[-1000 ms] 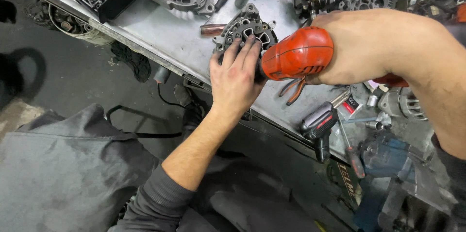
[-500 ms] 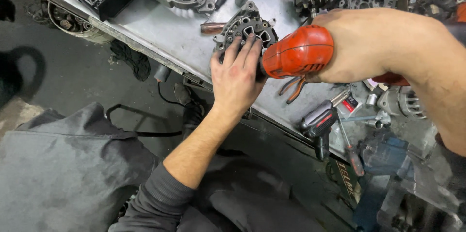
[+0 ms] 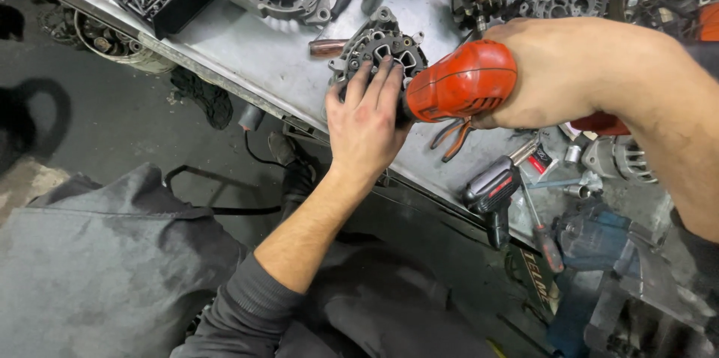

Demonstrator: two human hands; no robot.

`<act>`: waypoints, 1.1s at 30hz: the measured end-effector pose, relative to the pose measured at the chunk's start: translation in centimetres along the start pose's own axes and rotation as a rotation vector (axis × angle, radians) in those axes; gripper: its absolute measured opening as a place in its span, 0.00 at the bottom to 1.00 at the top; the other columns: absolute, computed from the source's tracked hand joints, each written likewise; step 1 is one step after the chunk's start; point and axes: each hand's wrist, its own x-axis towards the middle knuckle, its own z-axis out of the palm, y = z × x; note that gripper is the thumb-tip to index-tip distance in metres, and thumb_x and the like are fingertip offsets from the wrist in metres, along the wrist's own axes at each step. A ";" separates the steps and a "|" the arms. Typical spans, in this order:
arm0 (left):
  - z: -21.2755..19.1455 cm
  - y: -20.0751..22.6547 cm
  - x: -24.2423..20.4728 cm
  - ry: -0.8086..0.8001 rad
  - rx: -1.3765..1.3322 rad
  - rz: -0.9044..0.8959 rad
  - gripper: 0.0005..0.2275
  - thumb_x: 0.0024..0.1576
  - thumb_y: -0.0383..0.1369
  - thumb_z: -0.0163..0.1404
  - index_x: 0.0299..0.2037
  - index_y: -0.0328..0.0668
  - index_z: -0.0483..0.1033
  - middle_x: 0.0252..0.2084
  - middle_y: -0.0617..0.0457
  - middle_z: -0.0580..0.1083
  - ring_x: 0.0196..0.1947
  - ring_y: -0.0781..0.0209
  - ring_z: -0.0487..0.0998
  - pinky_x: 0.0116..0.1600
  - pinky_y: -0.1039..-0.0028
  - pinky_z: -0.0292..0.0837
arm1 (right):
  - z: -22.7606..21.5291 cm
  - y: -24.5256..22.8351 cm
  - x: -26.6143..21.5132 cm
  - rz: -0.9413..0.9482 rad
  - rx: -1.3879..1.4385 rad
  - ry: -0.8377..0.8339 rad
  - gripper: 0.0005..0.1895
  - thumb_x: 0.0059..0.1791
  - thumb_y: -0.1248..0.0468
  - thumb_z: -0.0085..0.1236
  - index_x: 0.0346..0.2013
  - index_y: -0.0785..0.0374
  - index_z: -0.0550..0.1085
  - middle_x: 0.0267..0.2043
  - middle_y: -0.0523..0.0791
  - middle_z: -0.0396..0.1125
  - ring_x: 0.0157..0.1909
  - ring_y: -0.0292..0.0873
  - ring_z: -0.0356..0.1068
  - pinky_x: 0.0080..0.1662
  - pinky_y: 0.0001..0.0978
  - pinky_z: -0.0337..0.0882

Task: The person assembles a mechanical component by inserting screws into a metal housing and tightening them with a cordless drill. They then sort through a container of screws, picking them up and placing them back into the container.

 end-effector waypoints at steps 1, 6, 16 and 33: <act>-0.1 0.0 0.0 0.002 0.003 -0.001 0.34 0.44 0.39 0.66 0.63 0.40 0.71 0.66 0.49 0.71 0.66 0.48 0.69 0.63 0.46 0.60 | -0.1 0.0 0.0 -0.010 0.037 0.007 0.23 0.36 0.52 0.73 0.41 0.56 0.80 0.40 0.50 0.74 0.42 0.54 0.75 0.45 0.44 0.74; 0.3 0.1 0.0 0.016 0.001 -0.009 0.34 0.43 0.39 0.66 0.62 0.40 0.71 0.66 0.49 0.71 0.65 0.48 0.69 0.63 0.46 0.60 | -0.3 -0.3 -0.1 -0.185 0.141 0.071 0.20 0.36 0.53 0.71 0.38 0.56 0.80 0.36 0.50 0.75 0.39 0.54 0.75 0.43 0.43 0.75; 0.1 0.2 0.2 0.020 -0.017 -0.027 0.34 0.43 0.40 0.67 0.62 0.41 0.71 0.65 0.49 0.72 0.65 0.47 0.69 0.63 0.46 0.60 | -0.1 -0.5 0.0 0.005 0.099 0.030 0.31 0.34 0.50 0.76 0.49 0.51 0.78 0.44 0.48 0.76 0.46 0.54 0.75 0.48 0.45 0.73; -2.1 -2.7 0.8 -0.165 0.004 0.122 0.33 0.42 0.34 0.66 0.62 0.46 0.72 0.73 0.48 0.66 0.67 0.47 0.68 0.59 0.54 0.67 | 1.5 -0.4 -2.3 0.122 0.485 -0.045 0.25 0.40 0.58 0.71 0.51 0.52 0.79 0.36 0.46 0.80 0.40 0.44 0.74 0.49 0.37 0.73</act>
